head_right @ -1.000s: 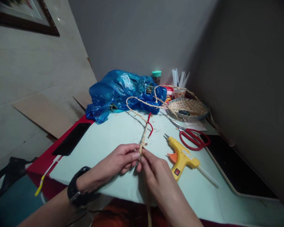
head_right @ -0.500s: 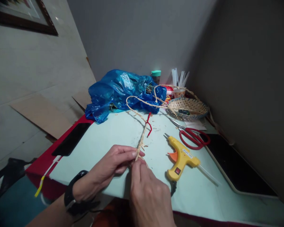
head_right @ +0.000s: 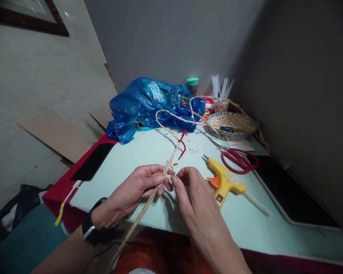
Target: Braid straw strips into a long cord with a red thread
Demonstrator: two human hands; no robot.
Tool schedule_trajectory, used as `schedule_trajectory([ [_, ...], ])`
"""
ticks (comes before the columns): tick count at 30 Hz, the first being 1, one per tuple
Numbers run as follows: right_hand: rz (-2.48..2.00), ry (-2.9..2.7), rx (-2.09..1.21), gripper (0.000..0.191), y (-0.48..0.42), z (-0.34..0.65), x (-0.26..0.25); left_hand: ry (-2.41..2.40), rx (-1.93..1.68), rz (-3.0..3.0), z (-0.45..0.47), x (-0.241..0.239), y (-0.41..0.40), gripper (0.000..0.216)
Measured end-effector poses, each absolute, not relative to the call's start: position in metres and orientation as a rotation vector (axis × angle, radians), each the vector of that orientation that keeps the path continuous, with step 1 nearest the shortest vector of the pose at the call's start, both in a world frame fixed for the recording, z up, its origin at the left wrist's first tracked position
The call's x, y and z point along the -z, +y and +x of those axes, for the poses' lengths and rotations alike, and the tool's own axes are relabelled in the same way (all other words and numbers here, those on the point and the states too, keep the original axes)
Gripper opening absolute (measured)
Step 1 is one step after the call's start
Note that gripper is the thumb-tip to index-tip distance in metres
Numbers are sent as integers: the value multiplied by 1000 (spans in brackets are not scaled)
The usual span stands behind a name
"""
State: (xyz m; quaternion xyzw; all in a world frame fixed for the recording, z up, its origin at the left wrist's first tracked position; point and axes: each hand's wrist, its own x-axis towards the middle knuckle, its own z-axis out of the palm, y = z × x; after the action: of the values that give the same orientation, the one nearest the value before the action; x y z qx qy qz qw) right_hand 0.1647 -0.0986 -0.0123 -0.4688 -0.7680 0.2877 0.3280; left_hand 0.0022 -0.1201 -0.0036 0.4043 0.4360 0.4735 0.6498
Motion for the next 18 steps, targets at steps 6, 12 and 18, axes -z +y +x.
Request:
schedule_trajectory([
  [6,-1086,-1943,-1321,33,-89,156,19,1017,-1022,1014,1,2,-126,27],
  [12,-1122,-2009,-1128,37,-91,160,27,1245,-910,1309,1,-3,-129,20],
  [18,-1176,-1871,-1027,30,-99,161,31,1693,-692,1841,4,-5,-133,24],
])
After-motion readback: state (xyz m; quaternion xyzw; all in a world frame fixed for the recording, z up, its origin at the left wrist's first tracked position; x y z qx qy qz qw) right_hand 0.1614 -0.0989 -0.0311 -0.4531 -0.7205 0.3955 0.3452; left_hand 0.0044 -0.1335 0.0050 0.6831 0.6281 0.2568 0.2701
